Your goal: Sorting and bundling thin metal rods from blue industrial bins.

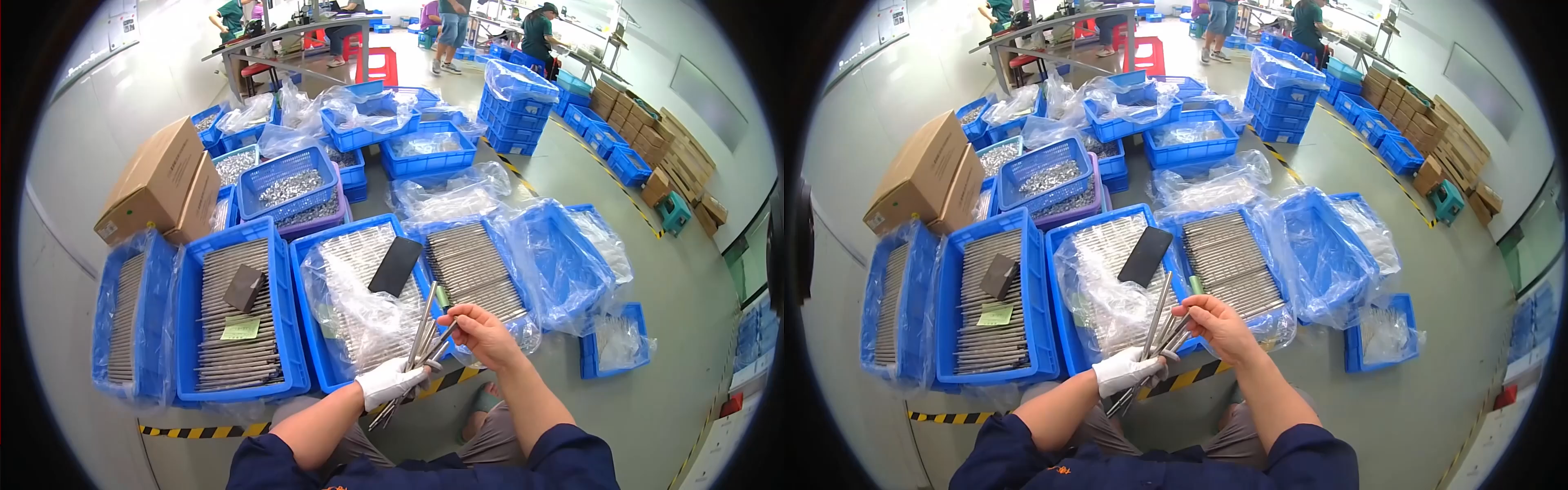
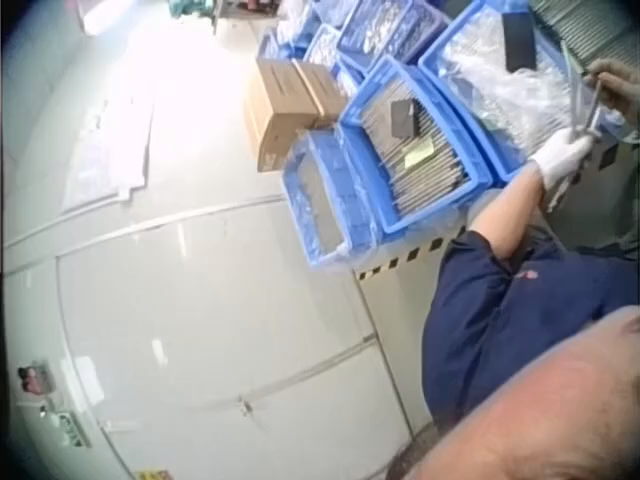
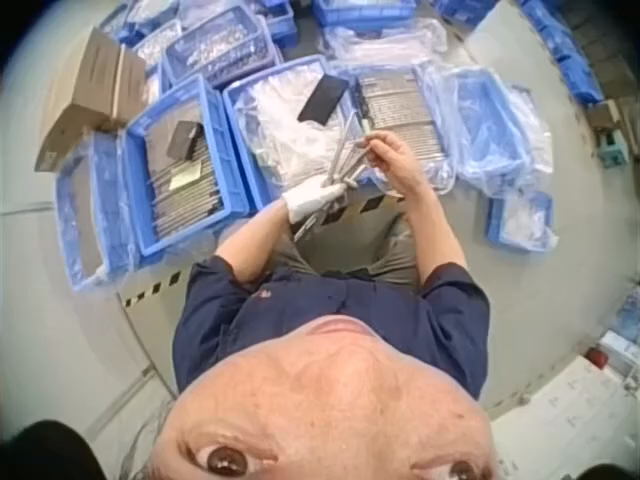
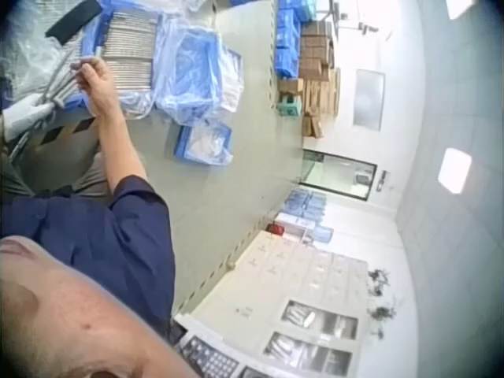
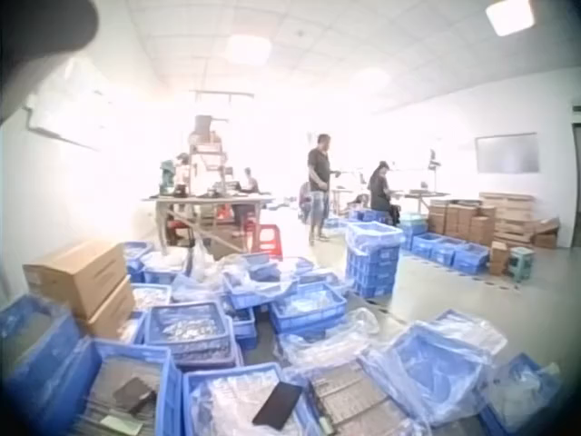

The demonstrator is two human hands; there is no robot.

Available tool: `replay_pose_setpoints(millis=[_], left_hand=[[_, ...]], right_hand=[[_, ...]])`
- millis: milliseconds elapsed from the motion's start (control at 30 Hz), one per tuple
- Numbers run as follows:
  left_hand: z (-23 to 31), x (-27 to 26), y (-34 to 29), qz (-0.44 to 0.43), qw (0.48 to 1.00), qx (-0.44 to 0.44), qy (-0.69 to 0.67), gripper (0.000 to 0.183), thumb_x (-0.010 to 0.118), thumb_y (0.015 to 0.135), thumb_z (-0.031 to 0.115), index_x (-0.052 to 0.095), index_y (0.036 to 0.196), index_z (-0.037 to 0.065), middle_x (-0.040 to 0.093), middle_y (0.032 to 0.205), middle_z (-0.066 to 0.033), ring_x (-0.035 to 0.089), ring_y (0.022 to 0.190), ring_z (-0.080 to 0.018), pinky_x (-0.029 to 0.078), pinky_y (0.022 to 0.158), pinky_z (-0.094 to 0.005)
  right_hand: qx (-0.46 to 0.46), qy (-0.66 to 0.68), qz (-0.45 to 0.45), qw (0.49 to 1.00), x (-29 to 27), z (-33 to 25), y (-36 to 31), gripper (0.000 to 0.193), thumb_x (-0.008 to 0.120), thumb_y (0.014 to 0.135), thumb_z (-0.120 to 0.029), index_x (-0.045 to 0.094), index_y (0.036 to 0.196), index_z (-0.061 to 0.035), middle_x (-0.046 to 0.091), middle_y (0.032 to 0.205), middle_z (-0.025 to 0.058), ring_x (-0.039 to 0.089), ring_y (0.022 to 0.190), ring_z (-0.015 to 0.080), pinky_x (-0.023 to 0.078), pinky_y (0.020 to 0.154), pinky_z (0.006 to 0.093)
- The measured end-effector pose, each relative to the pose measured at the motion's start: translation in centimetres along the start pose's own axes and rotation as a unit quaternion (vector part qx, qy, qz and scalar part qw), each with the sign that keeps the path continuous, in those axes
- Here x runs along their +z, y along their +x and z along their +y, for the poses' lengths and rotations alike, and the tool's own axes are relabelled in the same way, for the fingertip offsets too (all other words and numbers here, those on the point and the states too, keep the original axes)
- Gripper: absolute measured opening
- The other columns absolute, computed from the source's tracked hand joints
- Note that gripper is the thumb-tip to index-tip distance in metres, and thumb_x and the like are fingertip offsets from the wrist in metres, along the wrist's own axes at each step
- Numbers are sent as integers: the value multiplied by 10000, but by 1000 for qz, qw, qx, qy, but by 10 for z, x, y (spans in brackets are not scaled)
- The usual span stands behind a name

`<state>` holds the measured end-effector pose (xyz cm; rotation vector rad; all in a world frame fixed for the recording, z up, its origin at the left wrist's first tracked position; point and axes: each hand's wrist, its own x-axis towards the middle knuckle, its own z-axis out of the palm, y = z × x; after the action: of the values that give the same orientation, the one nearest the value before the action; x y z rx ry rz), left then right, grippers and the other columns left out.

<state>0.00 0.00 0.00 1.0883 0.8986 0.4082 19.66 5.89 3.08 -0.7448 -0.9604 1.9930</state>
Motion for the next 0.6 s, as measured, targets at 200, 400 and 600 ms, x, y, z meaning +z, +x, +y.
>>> replay_pose_setpoints(millis=[200, 400, 600], left_hand=[[5, 7, -3, 29, 997, -4, -65, 332, 479, 823, 334, 529, 1041, 88, 517, 726, -3, 464, 637, -74, 384, 557, -216], [0, 3, -1, 37, 999, -26, -31, 326, 468, 838, 338, 514, 1049, 93, 530, 764, 12, 469, 629, -49, 383, 558, -197], [4, 5, -3, 58, 996, -26, -60, 290, 472, 835, 291, 543, 1018, 78, 500, 680, 12, 443, 601, -60, 370, 530, -206]], right_hand=[[-9, 87, 43, 995, 5, 9, 0, 172, 462, 840, -86, 505, 1001, -44, 569, 972, 107, 521, 674, 90, 445, 606, 212], [23, 54, 62, 996, 6, 7, 0, 174, 479, 832, -88, 510, 998, -45, 567, 980, 97, 518, 672, 86, 440, 606, 207], [54, 42, 82, 994, 3, 6, 0, 192, 513, 808, -73, 525, 997, -40, 577, 946, 77, 524, 689, 85, 439, 610, 207]])
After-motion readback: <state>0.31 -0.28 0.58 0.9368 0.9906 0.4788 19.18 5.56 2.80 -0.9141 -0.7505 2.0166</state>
